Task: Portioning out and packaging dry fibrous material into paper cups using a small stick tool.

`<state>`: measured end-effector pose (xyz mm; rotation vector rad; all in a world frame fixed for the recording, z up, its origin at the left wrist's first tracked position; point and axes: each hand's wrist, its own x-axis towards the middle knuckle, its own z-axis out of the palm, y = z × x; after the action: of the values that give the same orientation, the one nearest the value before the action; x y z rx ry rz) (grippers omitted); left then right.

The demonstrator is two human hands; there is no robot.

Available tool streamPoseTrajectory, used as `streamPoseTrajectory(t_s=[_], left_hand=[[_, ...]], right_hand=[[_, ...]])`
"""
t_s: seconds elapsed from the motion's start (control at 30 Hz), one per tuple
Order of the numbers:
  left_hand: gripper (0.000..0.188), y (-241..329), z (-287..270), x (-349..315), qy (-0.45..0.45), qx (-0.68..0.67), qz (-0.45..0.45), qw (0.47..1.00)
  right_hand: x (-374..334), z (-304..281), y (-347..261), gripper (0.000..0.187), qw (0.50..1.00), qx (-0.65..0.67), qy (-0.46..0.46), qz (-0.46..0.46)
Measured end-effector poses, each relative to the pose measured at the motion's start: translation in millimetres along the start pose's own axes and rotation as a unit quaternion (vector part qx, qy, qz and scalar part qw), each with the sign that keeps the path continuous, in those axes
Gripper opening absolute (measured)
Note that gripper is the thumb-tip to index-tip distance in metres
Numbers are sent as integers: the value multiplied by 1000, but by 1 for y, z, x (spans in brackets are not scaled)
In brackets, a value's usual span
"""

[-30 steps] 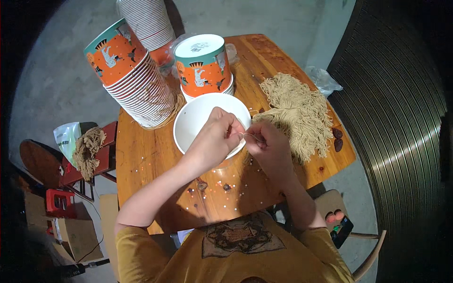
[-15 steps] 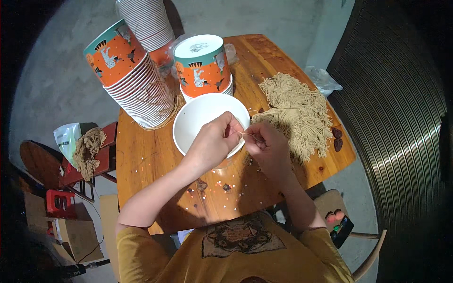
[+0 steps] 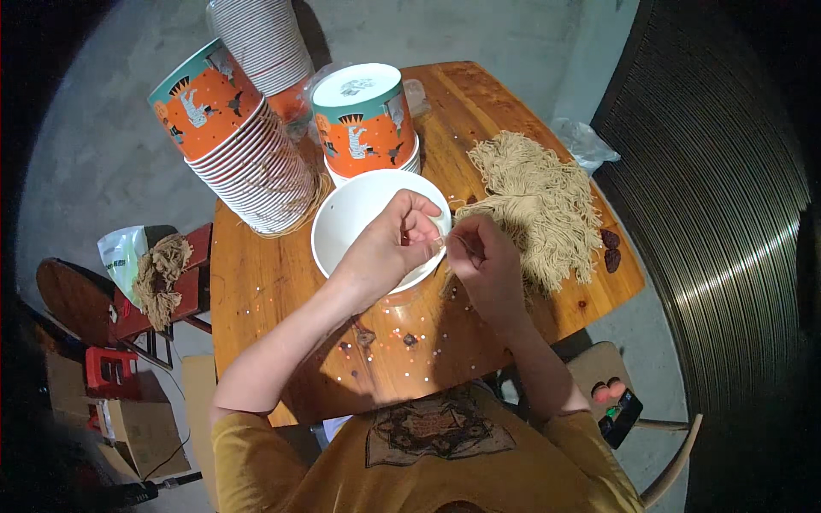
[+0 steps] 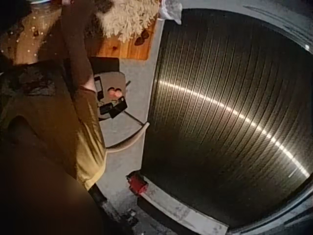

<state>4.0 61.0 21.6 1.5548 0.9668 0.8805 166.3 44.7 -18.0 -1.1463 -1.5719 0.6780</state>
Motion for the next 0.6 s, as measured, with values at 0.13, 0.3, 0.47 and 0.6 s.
streamPoseTrajectory(t_s=[0.13,0.3,0.47,0.6], left_hand=[[29,1,0,1,6,-15,-27,999],[28,0,-1,1,12,-20,-43,999],[28,-3,-2,2,8,-15,-43,999],[29,-3,1,0,-1,29,-28,999]], right_hand=[[0,-3,6,16,999,-2,-4,-50],[4,-12,7,20,967,-135,-14,-216],[6,-11,1,19,935,-238,0,-263],[10,-5,5,17,960,-161,-2,-228]])
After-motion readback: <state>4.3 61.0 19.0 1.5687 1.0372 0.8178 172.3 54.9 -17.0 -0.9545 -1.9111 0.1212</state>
